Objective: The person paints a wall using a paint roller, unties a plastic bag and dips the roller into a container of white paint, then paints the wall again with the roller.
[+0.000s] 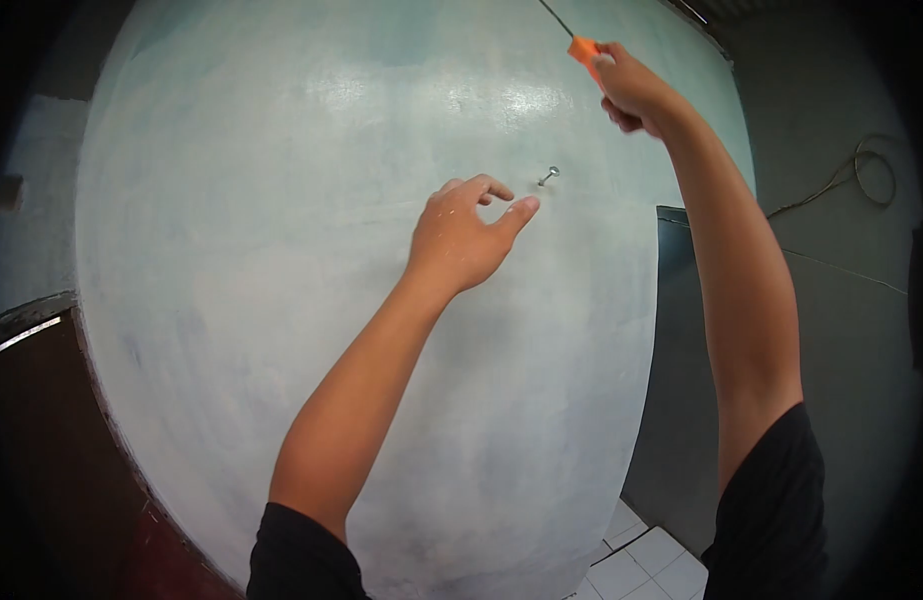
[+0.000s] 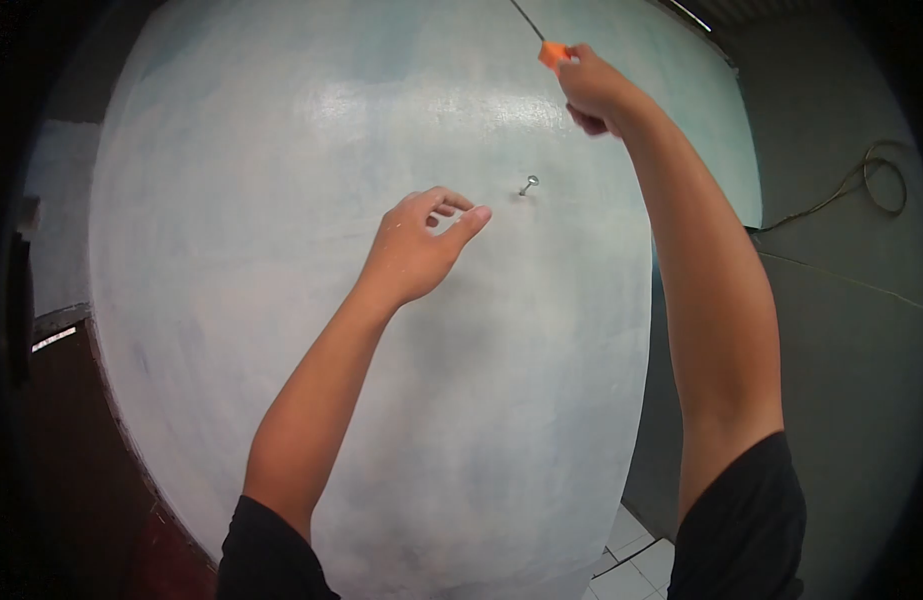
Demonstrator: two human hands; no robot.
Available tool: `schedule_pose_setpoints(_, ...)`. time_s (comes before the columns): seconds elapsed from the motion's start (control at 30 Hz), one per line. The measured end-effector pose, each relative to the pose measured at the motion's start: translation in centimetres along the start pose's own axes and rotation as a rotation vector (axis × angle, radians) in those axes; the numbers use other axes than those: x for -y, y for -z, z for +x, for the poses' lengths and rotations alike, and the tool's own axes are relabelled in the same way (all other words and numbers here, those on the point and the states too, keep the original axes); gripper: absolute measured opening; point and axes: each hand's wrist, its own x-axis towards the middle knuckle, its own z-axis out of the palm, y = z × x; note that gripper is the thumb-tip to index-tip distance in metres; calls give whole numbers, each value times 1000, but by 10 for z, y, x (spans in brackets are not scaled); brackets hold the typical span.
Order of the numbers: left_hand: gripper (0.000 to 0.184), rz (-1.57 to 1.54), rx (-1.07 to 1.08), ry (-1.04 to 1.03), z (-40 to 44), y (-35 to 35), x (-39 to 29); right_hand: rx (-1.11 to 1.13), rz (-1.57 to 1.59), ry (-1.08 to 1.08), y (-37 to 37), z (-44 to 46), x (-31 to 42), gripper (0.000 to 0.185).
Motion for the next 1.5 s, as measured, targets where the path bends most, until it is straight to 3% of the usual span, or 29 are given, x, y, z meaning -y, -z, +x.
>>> schedule_pose_setpoints(0.17,53,27,86,117,-8,38,23,-31,-26,21,-14,37,41,50)
schedule_pose_setpoints(0.3,56,-41,117,121,4,42,34,6,-9,18,-14,20,31,50)
schedule_pose_setpoints(0.6,59,-143,110,145,11,-18,7,64,-188,-76,-20,-156,-59,43)
schedule_pose_setpoints(0.8,67,-269,116,185,2,-76,6,120,-125,-34,-31,-297,-112,48)
schedule_pose_setpoints(0.9,70,-292,114,169,-18,-102,14,192,-131,-128,-31,-351,-119,53)
schedule_pose_setpoints(1.03,71,-390,220,239,-53,-123,25,277,-95,-275,-35,-411,-136,56)
schedule_pose_setpoints(1.1,64,-321,373,257,-70,-125,31,313,-121,-289,-40,-443,-150,57)
schedule_pose_setpoints(1.3,54,-391,296,289,-120,-152,48,379,-152,-372,-46,-484,-174,60)
schedule_pose_setpoints(1.43,56,-295,278,305,-135,-161,52,328,-117,-303,-53,-496,-184,51)
schedule_pose_setpoints(1.5,58,-354,283,304,-130,-157,52,344,-123,-313,-58,-490,-187,56)
